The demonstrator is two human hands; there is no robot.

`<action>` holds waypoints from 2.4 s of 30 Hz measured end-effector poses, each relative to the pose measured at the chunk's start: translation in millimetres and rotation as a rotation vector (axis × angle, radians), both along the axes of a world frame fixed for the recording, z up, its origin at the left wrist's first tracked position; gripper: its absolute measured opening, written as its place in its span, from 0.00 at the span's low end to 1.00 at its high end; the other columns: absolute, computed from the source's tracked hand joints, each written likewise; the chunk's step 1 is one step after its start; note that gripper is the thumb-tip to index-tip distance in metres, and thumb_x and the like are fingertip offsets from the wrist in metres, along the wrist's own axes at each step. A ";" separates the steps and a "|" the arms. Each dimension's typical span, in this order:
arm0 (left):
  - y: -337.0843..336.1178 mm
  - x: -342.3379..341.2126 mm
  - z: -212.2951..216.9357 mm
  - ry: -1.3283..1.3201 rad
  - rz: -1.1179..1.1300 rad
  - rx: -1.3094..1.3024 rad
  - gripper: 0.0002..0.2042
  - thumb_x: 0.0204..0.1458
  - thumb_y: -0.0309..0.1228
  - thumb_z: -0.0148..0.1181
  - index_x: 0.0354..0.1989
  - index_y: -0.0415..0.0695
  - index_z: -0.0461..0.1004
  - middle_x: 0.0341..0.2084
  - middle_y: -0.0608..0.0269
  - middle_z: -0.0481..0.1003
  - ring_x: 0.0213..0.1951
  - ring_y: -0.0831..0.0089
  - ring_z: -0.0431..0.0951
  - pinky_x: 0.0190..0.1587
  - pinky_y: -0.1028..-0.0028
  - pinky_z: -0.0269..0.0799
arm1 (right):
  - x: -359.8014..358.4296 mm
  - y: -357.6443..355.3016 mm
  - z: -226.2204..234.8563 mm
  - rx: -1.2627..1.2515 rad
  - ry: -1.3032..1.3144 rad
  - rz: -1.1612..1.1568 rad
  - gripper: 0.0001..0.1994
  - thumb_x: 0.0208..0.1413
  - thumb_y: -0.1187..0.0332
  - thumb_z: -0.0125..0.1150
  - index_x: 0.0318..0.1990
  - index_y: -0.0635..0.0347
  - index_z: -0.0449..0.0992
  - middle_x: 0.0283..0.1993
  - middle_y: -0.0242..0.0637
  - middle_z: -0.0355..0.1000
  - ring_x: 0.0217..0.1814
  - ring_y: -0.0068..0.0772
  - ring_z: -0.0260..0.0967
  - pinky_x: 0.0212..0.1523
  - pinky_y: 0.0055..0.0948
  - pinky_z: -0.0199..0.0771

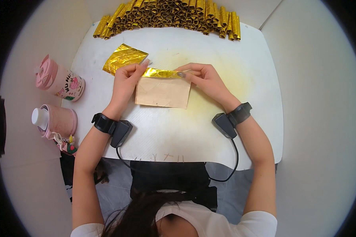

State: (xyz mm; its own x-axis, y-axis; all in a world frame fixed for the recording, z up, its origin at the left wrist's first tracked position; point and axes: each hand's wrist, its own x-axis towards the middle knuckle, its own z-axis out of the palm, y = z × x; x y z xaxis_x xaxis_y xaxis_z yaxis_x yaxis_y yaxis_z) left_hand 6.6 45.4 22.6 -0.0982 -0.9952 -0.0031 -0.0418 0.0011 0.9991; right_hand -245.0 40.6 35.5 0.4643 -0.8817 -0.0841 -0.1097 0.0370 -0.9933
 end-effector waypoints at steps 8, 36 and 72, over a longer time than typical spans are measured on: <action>4.2 -6.8 7.2 -0.189 -0.157 -0.101 0.08 0.51 0.30 0.66 0.33 0.38 0.80 0.28 0.66 0.80 0.31 0.87 0.76 0.32 0.85 0.68 | 0.3 -1.9 -9.1 -0.092 0.014 -0.022 0.12 0.57 0.72 0.59 0.48 0.65 0.78 0.37 0.33 0.78 0.38 0.15 0.71 0.40 0.18 0.71; 8.4 -5.0 16.1 -0.118 -0.224 0.045 0.11 0.53 0.31 0.65 0.39 0.34 0.80 0.28 0.63 0.80 0.27 0.86 0.75 0.30 0.86 0.69 | 10.0 2.1 -14.9 -0.112 -0.088 -0.156 0.10 0.59 0.67 0.59 0.41 0.65 0.79 0.25 0.26 0.75 0.23 0.09 0.66 0.24 0.13 0.62; 10.3 -5.5 17.1 0.005 -0.440 0.037 0.14 0.59 0.28 0.54 0.53 0.39 0.74 0.47 0.62 0.76 0.45 0.81 0.75 0.49 0.78 0.70 | -10.4 -9.1 -6.9 -0.075 0.045 0.029 0.10 0.51 0.71 0.66 0.40 0.64 0.80 0.34 0.28 0.77 0.33 0.12 0.69 0.34 0.16 0.66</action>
